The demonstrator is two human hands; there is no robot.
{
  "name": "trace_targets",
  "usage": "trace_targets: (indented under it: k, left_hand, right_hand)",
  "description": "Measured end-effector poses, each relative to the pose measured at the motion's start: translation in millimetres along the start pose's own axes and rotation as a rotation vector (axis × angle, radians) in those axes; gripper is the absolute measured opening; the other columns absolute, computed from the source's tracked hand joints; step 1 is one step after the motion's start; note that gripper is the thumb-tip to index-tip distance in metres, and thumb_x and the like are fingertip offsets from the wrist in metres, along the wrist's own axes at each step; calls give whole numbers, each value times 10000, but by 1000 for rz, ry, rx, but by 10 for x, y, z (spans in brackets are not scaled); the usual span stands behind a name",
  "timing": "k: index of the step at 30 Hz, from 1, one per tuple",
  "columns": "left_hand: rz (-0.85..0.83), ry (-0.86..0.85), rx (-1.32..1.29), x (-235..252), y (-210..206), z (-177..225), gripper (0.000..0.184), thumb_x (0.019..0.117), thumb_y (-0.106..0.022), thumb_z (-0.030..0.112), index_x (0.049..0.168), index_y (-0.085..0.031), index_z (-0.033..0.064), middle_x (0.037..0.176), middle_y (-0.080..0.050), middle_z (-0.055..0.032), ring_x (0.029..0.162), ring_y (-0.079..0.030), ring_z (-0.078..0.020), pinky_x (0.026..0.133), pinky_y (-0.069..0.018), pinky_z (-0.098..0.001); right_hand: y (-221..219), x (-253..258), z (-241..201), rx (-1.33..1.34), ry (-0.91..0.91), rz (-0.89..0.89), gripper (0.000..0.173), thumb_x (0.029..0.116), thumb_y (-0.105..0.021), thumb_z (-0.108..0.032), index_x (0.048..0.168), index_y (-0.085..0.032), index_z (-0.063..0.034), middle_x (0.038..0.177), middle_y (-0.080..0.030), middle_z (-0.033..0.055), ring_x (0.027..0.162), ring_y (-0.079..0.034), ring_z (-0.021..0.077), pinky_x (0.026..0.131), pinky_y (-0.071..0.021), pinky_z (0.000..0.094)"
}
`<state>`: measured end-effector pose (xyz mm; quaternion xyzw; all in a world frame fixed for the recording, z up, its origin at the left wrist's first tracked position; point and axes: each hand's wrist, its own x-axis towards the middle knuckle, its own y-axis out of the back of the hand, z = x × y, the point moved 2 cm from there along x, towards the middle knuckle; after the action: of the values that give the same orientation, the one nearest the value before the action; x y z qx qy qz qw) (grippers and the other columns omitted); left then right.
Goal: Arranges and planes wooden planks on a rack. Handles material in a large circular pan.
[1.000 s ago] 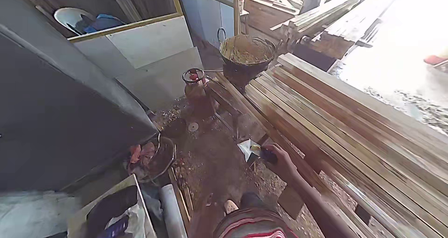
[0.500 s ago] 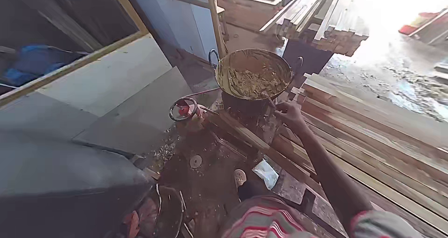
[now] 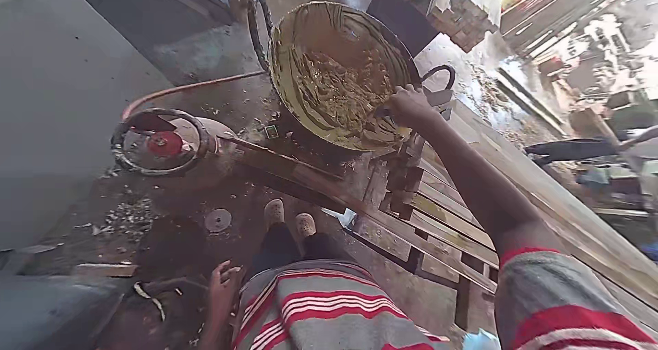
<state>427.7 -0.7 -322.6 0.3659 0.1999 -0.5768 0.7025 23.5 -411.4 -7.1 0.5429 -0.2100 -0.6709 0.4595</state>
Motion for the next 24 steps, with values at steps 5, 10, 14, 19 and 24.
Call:
trace_targets:
  k: [5, 10, 14, 19, 24]
  left_hand:
    - [-17, 311, -38, 237, 431, -328, 508, 1080, -506, 227, 1515, -372, 3, 1350, -552, -292, 1029, -649, -332, 864, -546, -499]
    - [-20, 480, -101, 190, 554, -638, 485, 1075, -511, 230, 1496, -398, 17, 1347, -554, -270, 1034, -643, -300, 849, -544, -484]
    - [-65, 521, -92, 154, 533, -439, 468, 1098, -481, 250, 1496, -421, 12, 1384, -544, -278, 1102, -637, -306, 909, -523, -487]
    - [-62, 438, -201, 357, 429, -233, 475, 1099, -471, 240, 1489, -404, -23, 1352, -550, -263, 1066, -613, -233, 911, -510, -399]
    - [-48, 388, -250, 518, 361, -95, 460, 1095, -469, 263, 1487, -420, 26, 1337, -573, -218, 1063, -623, -224, 860, -523, -402]
  right_hand:
    - [-125, 349, -134, -114, -70, -186, 303, 869, -726, -52, 1171, -722, -70, 1383, -577, 240, 1314, -493, 478, 975, -434, 661]
    - [-237, 279, -204, -162, -29, -432, 238, 857, -765, -83, 1093, -738, -99, 1275, -640, 208, 1272, -536, 446, 933, -450, 673]
    - [42, 50, -279, -110, 49, -664, 162, 940, -684, -74, 1086, -755, -79, 1110, -708, 203, 1114, -643, 416, 932, -483, 645]
    - [538, 73, -283, -281, 60, -810, 145, 965, -665, -71, 1064, -759, -24, 1059, -708, 214, 1044, -656, 404, 902, -472, 635]
    - [177, 341, -361, 37, 185, -563, 146, 947, -699, -71, 1077, -746, -27, 1087, -714, 196, 1043, -672, 384, 926, -494, 626]
